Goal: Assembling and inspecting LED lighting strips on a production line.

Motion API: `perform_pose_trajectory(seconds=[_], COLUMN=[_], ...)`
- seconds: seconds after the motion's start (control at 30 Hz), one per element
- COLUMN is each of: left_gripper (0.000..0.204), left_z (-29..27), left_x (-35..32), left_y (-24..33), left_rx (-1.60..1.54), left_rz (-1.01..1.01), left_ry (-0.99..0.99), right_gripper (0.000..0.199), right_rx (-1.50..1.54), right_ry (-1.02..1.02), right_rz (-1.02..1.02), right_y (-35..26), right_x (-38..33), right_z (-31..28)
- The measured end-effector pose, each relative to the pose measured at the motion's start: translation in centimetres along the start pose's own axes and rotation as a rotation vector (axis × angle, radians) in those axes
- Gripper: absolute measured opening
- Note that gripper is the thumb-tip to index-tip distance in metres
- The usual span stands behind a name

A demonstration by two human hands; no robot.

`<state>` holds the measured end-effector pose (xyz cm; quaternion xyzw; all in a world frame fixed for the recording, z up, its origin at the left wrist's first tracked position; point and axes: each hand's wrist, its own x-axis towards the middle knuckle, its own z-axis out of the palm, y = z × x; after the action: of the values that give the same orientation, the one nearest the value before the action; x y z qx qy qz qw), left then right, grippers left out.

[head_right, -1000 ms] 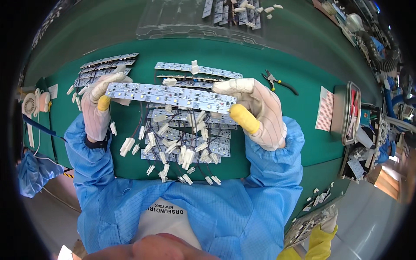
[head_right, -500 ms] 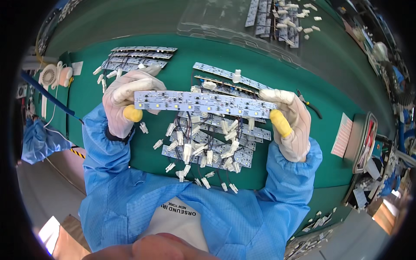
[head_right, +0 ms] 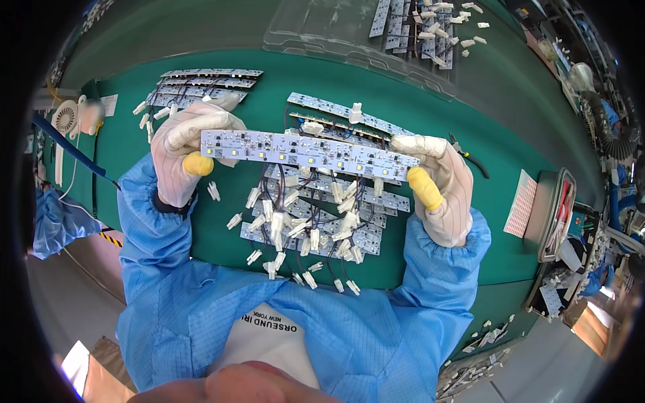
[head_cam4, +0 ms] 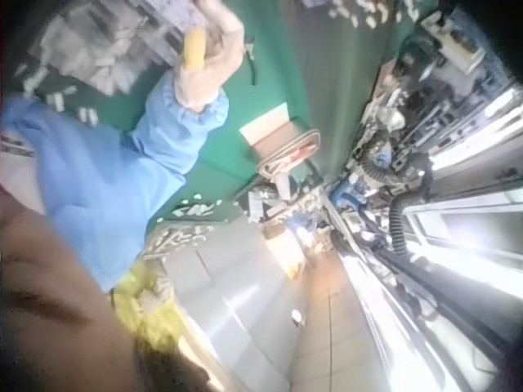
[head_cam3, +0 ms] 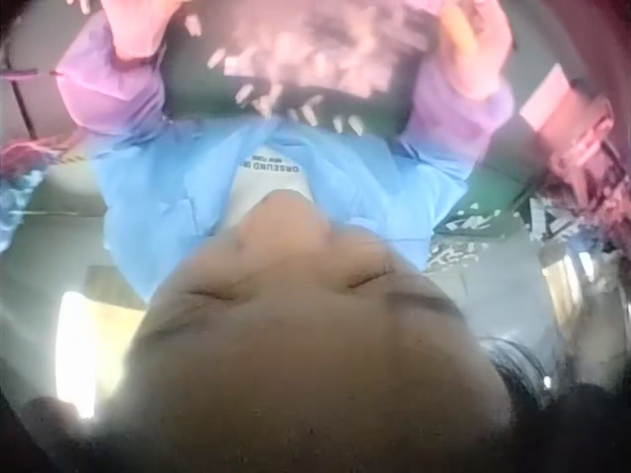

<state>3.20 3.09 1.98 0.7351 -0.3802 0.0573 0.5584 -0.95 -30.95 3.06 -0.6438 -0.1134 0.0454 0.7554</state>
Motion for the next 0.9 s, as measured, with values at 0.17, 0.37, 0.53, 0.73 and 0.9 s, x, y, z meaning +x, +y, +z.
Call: perform_pose_trajectory(seconds=[0.17, 0.37, 0.53, 0.73, 0.9], left_gripper=[0.044, 0.034, 0.035, 0.068, 0.064], left_z=[1.3, 1.8, 1.5, 1.8, 1.7], left_x=[-0.3, 0.2, 0.0, -1.0, -0.6], left_y=[1.0, 0.4, -0.1, -0.4, 0.4], left_rx=[-0.168, -0.054, 0.027, -0.438, -0.448], left_rz=[-0.343, -0.572, -0.553, -0.133, -0.402], left_ry=[0.141, 0.207, 0.2, 0.102, 0.072], right_gripper=[0.041, 0.046, 0.04, 0.031, 0.046], right_rx=[-0.022, 0.085, 0.143, -0.132, -0.184], right_ry=[0.001, -0.162, -0.228, 0.05, 0.122], right_rz=[-0.043, -0.021, -0.1, -0.061, 0.117], right_y=[-0.2, -0.6, -1.3, 0.1, -0.5], right_x=[-0.4, -0.9, -0.2, 0.5, 0.2], right_z=[0.1, 0.9, 1.5, 0.6, 1.2])
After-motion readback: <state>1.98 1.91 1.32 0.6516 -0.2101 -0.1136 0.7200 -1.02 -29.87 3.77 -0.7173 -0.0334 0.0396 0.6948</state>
